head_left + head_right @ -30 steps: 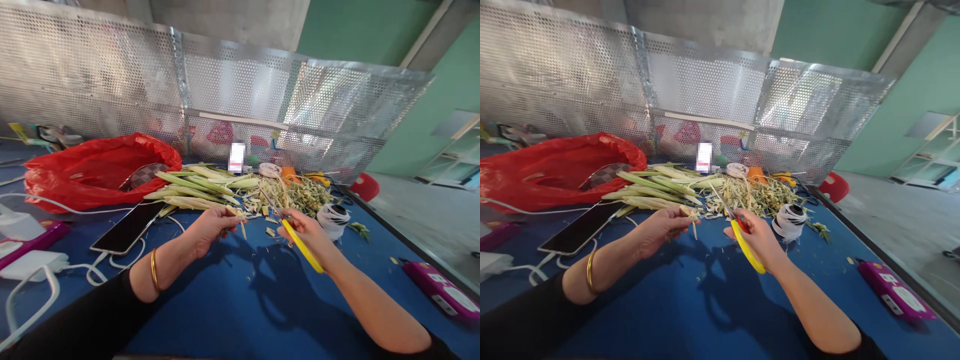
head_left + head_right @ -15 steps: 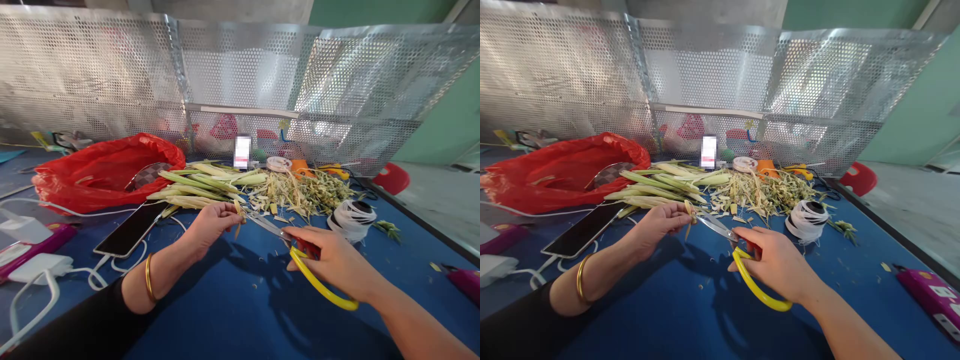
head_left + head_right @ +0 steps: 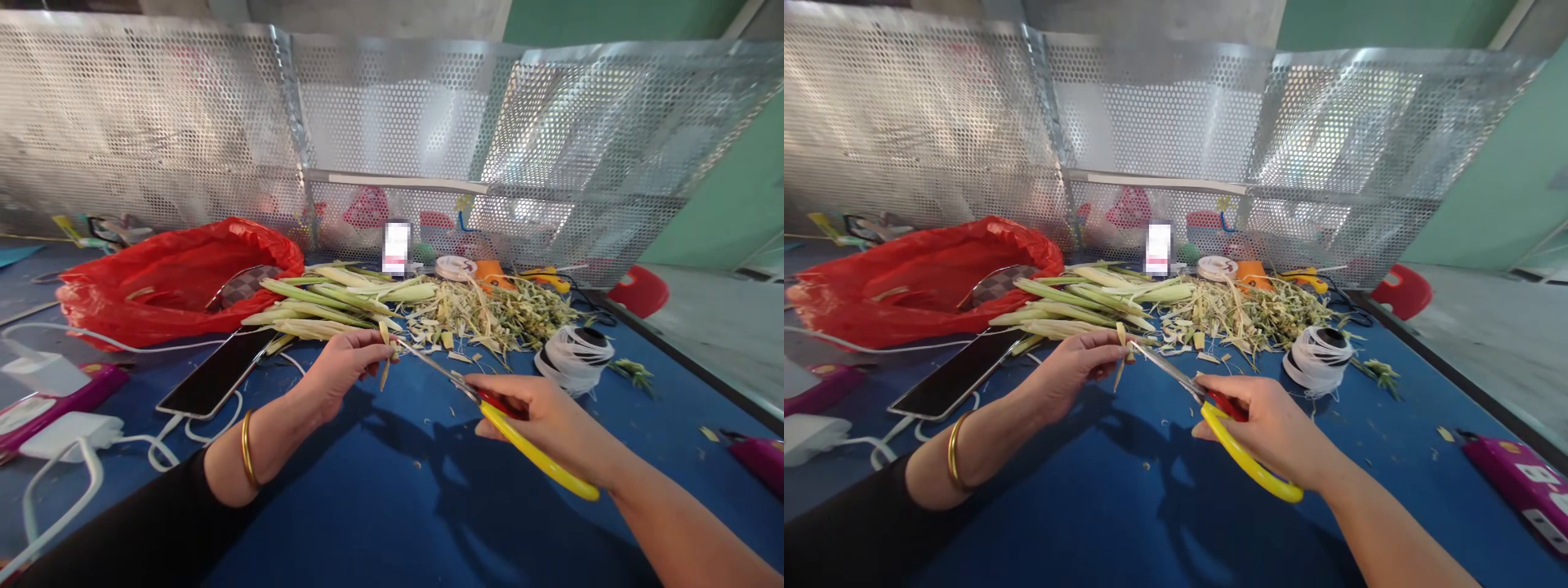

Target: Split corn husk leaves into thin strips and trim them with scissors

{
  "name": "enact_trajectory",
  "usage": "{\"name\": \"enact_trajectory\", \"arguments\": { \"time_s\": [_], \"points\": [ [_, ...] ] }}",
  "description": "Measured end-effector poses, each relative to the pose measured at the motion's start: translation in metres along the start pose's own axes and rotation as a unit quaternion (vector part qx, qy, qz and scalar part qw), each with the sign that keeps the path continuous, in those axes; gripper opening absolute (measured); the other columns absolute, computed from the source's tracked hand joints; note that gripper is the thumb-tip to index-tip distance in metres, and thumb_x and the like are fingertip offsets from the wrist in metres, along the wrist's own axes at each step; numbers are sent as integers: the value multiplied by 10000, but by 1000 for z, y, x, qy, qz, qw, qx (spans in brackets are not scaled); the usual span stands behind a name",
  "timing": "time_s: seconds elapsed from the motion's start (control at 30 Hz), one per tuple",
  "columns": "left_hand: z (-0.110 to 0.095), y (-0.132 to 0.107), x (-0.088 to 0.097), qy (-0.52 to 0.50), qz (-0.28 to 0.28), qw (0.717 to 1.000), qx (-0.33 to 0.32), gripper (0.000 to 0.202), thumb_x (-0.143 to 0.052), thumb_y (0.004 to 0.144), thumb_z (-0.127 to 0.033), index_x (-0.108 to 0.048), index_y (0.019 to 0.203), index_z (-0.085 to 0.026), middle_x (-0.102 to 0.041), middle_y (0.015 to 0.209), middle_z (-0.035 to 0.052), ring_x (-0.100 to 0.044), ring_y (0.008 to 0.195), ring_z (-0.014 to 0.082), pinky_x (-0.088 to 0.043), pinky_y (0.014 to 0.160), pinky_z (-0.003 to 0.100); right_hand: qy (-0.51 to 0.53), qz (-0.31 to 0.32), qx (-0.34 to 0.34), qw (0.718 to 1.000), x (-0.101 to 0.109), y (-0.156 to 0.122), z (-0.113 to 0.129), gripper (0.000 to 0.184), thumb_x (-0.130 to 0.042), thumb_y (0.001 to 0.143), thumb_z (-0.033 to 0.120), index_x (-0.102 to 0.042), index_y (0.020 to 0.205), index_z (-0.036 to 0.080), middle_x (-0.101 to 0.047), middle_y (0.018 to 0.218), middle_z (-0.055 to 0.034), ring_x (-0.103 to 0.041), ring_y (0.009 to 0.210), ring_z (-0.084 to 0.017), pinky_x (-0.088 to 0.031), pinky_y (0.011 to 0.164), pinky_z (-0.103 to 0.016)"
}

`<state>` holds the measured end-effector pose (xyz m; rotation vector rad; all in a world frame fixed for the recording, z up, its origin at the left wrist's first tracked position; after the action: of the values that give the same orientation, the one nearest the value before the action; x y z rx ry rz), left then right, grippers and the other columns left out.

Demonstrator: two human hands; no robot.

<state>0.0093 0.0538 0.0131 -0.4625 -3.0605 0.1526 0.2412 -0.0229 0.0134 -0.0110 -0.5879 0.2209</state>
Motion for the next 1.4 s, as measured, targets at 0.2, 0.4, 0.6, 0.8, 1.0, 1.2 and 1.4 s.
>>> {"name": "enact_trajectory", "arguments": {
  "time_s": [0.2, 0.4, 0.6, 0.8, 1.0, 1.2, 1.4],
  "points": [
    [-1, 0, 0, -16, 10, 1000, -2, 269, -673, 635, -296, -741, 843, -139, -637, 663, 28, -382, 496, 76, -223, 469, 225, 147, 71, -74, 984, -4, -2, 0, 537, -752, 700, 346, -649, 1204, 193, -554, 662, 14, -436, 481, -73, -395, 439, -193],
    [-2, -1, 0, -9, 9, 1000, -6, 216, -673, 629, -300, -745, 769, -153, -627, 641, 24, -376, 491, 82, -221, 461, 229, 37, 41, -20, 998, -4, -1, -1, 545, -732, 720, 371, -625, 1237, 236, -662, 893, -30, -596, 763, -185, -514, 696, -276],
    [-2, -1, -2, -4, 25, 1000, -18, 155, -650, 647, -286, -703, 679, -143, -601, 640, 27, -394, 520, 92, -243, 484, 228, -137, -30, 57, 988, -2, -1, 6, 511, -714, 719, 420, -652, 1198, 256, -694, 991, -62, -631, 853, -254, -512, 774, -343],
    [-1, -1, -1, -15, 29, 999, -14, 164, -660, 656, -315, -678, 639, -153, -613, 666, 32, -385, 511, 95, -253, 481, 235, -158, -27, 86, 983, -6, 2, 0, 446, -687, 737, 429, -675, 1149, 259, -703, 968, -72, -640, 811, -248, -516, 713, -321],
    [2, 1, -1, -33, 30, 999, 2, 148, -670, 655, -292, -713, 691, -155, -624, 665, 25, -393, 505, 86, -247, 471, 228, -102, -50, 88, 990, -9, 1, -3, 409, -708, 718, 397, -705, 1098, 247, -704, 878, -41, -606, 693, -196, -501, 647, -279],
    [3, 0, -2, -37, 22, 999, 23, 263, -693, 638, -298, -737, 844, -141, -653, 700, 40, -395, 498, 79, -232, 460, 220, 30, -67, -14, 997, -12, 1, -3, 501, -722, 693, 436, -683, 1126, 186, -485, 540, 47, -388, 467, -92, -352, 443, -225],
    [4, 0, -1, -8, 19, 999, 27, 271, -722, 638, -341, -684, 815, -138, -648, 716, 31, -400, 502, 66, -249, 470, 211, -25, -164, -34, 986, 5, 6, -18, 628, -690, 684, 542, -616, 1192, 181, -590, 662, -8, -527, 543, -160, -415, 487, -265]
  ]
}}
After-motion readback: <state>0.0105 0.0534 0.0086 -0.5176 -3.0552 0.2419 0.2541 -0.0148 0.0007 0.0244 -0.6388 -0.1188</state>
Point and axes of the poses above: each hand's wrist, its own y-axis towards the middle knuckle, its own x-axis out of the back of the hand, z = x × y, the point moved 3 cm from there along y, towards the middle knuckle
